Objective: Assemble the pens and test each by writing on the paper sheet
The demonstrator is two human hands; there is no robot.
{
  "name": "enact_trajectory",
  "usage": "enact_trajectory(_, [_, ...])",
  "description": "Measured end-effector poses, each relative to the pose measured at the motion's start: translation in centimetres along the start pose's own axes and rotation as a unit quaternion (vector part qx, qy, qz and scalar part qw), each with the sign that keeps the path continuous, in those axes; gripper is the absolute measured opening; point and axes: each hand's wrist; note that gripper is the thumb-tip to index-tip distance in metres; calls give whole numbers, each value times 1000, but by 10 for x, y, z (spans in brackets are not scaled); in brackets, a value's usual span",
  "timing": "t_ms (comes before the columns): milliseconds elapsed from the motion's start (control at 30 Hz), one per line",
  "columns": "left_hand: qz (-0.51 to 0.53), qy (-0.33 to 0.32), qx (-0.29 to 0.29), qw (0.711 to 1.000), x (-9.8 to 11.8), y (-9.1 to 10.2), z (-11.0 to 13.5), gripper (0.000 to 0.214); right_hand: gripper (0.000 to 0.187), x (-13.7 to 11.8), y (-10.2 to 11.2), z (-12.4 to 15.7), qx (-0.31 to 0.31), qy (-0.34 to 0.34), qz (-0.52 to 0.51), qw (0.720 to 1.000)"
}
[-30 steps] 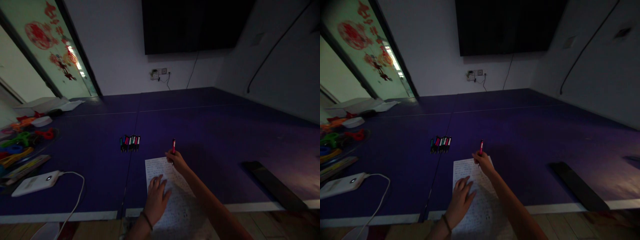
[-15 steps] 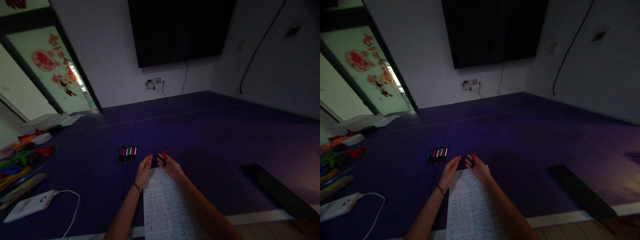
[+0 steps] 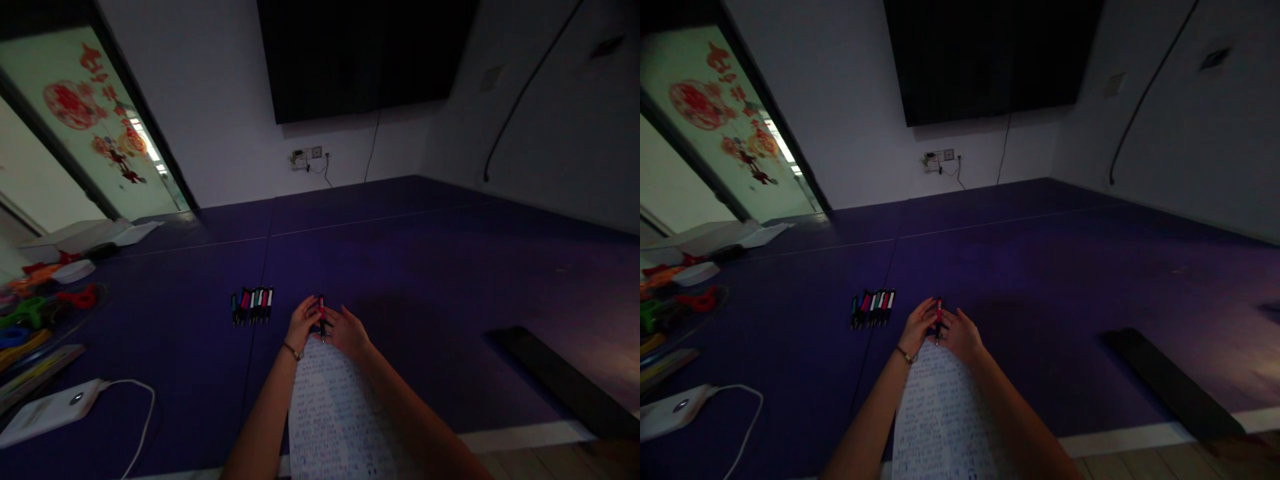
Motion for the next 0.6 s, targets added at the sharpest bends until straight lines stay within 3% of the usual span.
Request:
enact_trajectory(233, [-77, 31, -72, 994, 5, 4, 0, 67, 51, -2, -3, 3, -4, -28, 32, 999])
enact_trajectory(600, [-91, 45, -81, 992, 10, 2, 4, 64, 52, -1, -1, 3, 1, -50, 47, 998])
Point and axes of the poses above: each hand's wrist, its own z-axis away from the middle knuckle, its own y-axis out of the back of the hand, x = y × z, and after that the axes turned 1 degree about -z, right-handed
